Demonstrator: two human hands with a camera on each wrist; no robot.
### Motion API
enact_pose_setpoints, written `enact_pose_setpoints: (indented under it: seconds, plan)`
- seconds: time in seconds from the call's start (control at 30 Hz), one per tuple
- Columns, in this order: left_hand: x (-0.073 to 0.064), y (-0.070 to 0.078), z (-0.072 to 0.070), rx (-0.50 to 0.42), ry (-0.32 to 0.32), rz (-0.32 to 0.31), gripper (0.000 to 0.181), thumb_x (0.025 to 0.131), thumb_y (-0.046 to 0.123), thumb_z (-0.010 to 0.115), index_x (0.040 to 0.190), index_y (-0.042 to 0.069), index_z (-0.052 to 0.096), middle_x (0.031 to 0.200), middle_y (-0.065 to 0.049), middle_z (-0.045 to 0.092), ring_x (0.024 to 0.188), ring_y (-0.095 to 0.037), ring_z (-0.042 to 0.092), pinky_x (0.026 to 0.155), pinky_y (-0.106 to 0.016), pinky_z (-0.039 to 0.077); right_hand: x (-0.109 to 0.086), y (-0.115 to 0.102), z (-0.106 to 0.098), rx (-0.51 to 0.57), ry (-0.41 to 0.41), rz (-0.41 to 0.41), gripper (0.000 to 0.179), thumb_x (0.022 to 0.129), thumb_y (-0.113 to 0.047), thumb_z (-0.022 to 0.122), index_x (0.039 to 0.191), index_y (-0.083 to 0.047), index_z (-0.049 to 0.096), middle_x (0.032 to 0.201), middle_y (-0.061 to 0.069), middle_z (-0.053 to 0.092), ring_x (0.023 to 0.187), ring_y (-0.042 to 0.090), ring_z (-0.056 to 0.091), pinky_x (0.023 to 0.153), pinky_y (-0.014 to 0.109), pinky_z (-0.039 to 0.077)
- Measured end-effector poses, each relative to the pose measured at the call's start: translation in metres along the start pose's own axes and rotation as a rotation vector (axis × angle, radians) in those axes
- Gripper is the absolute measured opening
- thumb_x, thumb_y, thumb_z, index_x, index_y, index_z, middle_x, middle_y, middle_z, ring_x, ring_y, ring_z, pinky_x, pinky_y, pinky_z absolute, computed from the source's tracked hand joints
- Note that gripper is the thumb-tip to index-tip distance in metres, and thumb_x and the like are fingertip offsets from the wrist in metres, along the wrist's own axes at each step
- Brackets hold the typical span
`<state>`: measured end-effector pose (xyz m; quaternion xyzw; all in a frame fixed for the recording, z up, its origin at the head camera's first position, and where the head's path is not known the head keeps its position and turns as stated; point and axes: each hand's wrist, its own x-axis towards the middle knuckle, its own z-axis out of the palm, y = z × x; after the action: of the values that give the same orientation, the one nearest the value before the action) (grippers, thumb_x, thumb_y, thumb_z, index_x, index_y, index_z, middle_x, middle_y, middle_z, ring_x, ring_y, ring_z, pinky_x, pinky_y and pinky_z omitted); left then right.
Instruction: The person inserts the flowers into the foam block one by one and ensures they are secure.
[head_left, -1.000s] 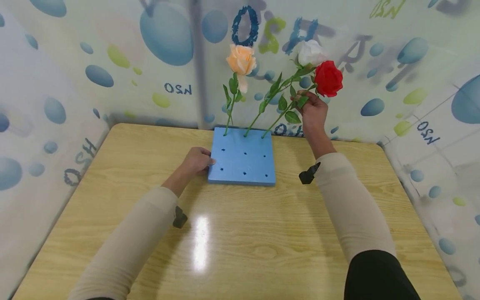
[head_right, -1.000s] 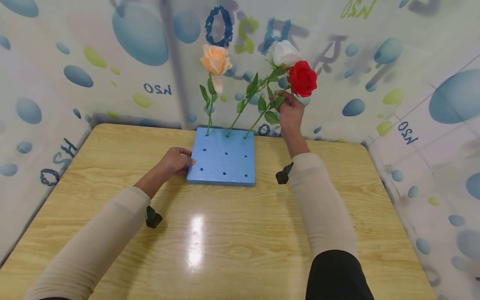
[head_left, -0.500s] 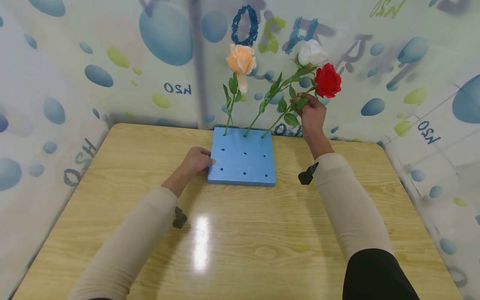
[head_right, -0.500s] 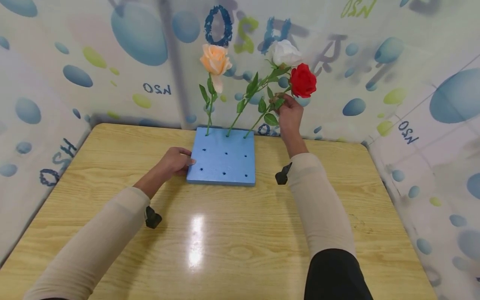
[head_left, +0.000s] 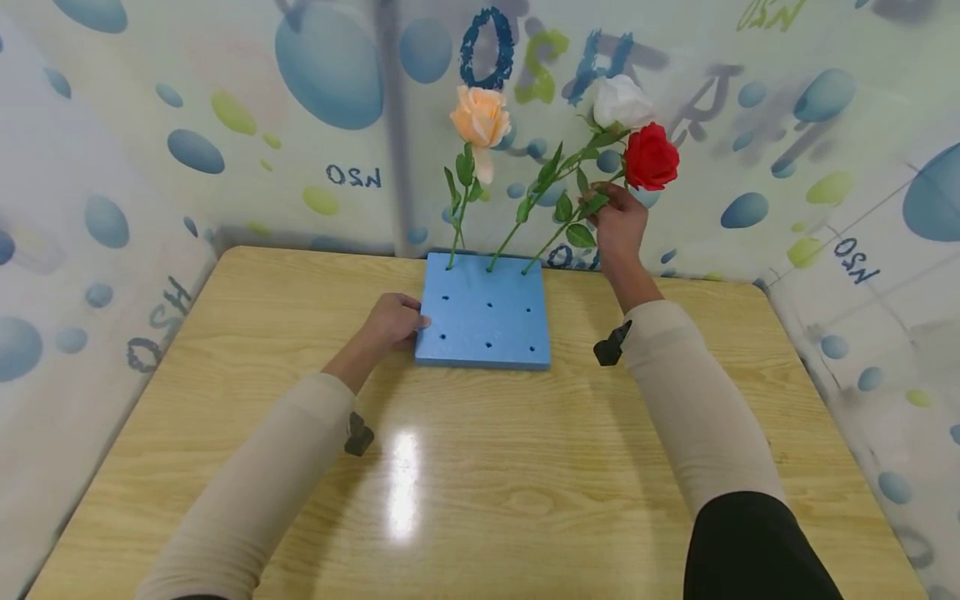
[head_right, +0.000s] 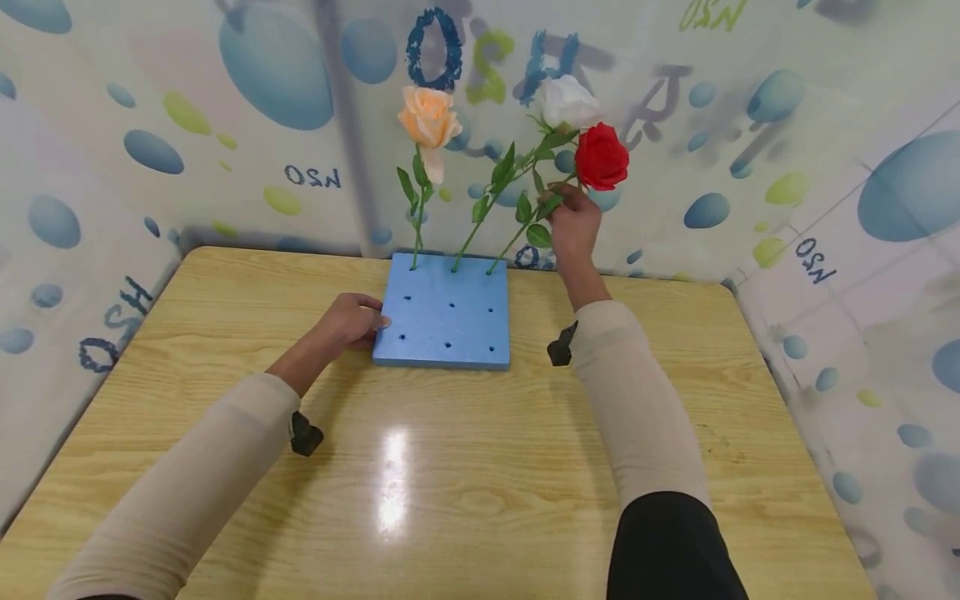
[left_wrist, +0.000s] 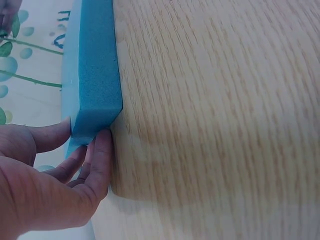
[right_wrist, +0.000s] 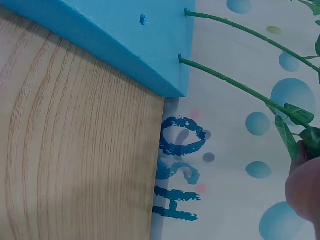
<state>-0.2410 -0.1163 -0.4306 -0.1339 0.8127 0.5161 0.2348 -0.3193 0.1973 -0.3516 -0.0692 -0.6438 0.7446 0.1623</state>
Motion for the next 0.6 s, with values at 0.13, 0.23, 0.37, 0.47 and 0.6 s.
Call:
enact_pose_setpoints:
  seconds: [0.13,0.23,0.37,0.47,0.6]
  plan:
    - [0.000,0.001,0.000,0.008,-0.001,0.003,0.046,0.095,0.007,0.058,0.139,0.000,0.046,0.134,-0.020,0.052,0.119,-0.032,0.055,0.096,-0.042,0.051,0.001,0.000,-0.004,0.041,0.043,0.036,0.019,0.091,-0.003,0.065,0.109,0.001,0.066,0.101,0.006,0.067,0.091,0.018,0.067,0.084,0.027,0.056]
    - [0.000,0.002,0.000,0.010,0.003,0.003,0.046,0.095,0.007,0.058,0.139,0.000,0.046,0.134,-0.020,0.052,0.119,-0.032,0.055,0.096,-0.042,0.051,0.008,0.007,-0.010,0.047,0.058,0.041,0.016,0.091,-0.003,0.065,0.107,-0.003,0.067,0.103,0.006,0.067,0.092,0.017,0.066,0.085,0.028,0.056]
    - [-0.002,0.004,0.000,0.011,0.003,0.000,0.046,0.095,0.007,0.058,0.139,-0.001,0.046,0.134,-0.020,0.052,0.118,-0.032,0.056,0.096,-0.042,0.051,0.009,0.009,-0.016,0.033,0.046,0.045,0.021,0.092,-0.003,0.063,0.112,-0.003,0.065,0.105,0.006,0.065,0.094,0.016,0.065,0.089,0.029,0.055]
    - [-0.002,0.004,0.000,0.013,-0.002,-0.005,0.047,0.095,0.007,0.058,0.139,-0.001,0.045,0.134,-0.020,0.052,0.118,-0.032,0.056,0.096,-0.042,0.051,0.007,0.010,-0.020,0.044,0.031,0.048,0.025,0.092,-0.004,0.063,0.116,-0.002,0.063,0.106,0.006,0.064,0.095,0.015,0.064,0.092,0.031,0.053]
    - [-0.001,0.003,-0.001,0.013,-0.006,-0.011,0.047,0.095,0.007,0.058,0.139,-0.001,0.045,0.134,-0.020,0.052,0.118,-0.032,0.056,0.096,-0.042,0.051,0.006,0.010,-0.025,0.039,0.001,0.043,0.027,0.093,-0.004,0.060,0.120,0.000,0.062,0.107,0.006,0.063,0.097,0.017,0.064,0.094,0.033,0.053]
